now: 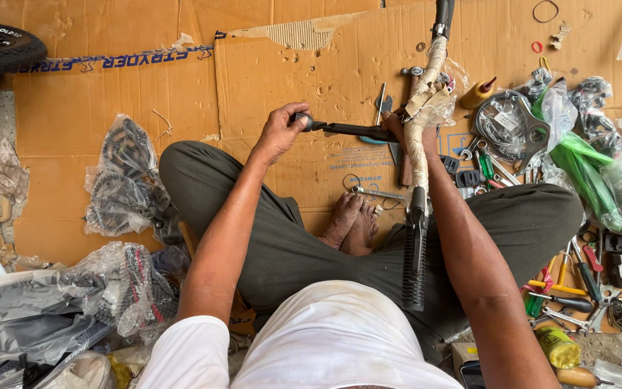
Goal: The person sits on the floor and assembles a bicycle handlebar by attaching brake levers and grips. They use a hammer to tap the grips into place and a screwdriver to tighten the brake lever bolts.
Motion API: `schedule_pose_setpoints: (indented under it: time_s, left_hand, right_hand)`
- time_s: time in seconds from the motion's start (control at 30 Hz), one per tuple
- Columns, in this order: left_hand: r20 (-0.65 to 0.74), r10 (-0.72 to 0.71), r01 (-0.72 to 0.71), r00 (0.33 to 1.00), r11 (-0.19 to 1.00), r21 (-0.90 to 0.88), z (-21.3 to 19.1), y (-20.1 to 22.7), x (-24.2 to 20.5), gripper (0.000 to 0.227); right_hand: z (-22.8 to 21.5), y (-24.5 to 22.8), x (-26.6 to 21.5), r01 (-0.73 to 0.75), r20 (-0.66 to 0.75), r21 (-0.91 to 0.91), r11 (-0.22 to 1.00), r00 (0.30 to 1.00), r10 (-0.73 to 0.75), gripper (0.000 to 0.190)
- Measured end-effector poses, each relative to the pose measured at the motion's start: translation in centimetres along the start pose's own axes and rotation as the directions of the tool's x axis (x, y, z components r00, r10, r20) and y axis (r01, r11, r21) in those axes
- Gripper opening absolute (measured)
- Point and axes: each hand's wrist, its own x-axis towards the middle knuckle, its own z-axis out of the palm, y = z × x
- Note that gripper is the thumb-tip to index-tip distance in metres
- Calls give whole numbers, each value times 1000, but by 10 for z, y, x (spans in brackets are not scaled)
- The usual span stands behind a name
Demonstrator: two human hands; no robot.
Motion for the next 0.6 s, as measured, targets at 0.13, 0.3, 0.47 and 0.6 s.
schedule_pose_setpoints:
  time_s: [0.13,0.3,0.47,0.6]
  left_hand:
    - [-18,25,-20,1000,966,259,7,13,-5,38]
    - [11,-16,12,1000,963,268,11,18,-8,44]
    - [108,-136,112,985,972,207,23,17,-10,55]
    - [315,-111,-24,942,919,395,27,20,-9,61]
  right_hand:
    - [3,3,-2,30,18,-23,999,999,-29,26]
    - [4,8,-1,74,21,-48,996,997,-73,24]
    - [4,7,-2,-74,52,210,975,997,65,22]
    - [4,-5,-15,-16,88,173,985,996,0,27]
